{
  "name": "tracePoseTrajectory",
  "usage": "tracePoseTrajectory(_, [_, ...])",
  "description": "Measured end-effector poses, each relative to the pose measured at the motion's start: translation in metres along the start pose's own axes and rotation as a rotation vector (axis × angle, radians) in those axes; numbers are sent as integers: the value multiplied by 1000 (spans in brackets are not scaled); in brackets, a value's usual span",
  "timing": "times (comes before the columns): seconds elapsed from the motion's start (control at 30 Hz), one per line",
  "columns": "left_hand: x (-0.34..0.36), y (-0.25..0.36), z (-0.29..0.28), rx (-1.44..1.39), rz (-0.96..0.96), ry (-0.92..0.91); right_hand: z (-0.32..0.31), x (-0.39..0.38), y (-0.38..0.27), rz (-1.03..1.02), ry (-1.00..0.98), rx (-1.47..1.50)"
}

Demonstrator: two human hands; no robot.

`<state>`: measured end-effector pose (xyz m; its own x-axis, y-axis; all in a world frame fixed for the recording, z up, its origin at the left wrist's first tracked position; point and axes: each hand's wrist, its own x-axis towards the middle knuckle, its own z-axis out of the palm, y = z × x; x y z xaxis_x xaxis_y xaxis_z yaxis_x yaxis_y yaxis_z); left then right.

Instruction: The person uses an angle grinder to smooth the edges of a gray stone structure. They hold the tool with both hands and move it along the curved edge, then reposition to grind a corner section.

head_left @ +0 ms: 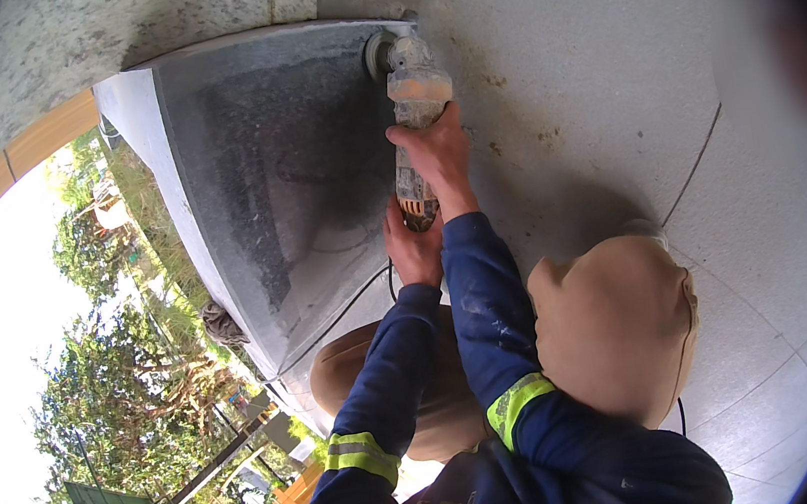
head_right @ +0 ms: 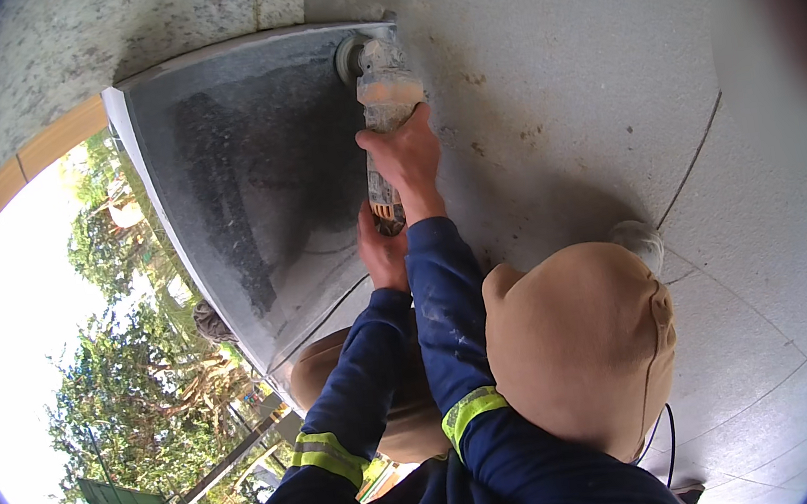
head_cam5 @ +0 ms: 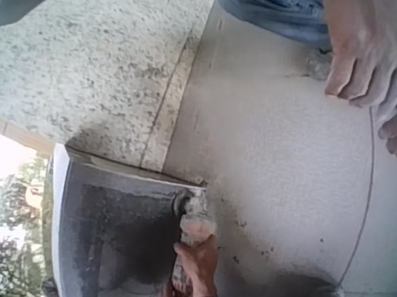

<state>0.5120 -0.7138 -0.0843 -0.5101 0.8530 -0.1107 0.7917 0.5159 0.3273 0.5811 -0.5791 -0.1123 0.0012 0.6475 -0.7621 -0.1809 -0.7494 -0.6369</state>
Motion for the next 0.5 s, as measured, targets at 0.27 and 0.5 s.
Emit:
tracePoseTrajectory(0.27, [1, 2, 4, 3, -13, -33, -2, 9, 4, 2, 14, -3])
tracePoseTrajectory(0.5, [10, 9, -2, 24, -9, -9, 3, 12, -2, 21, 0, 69])
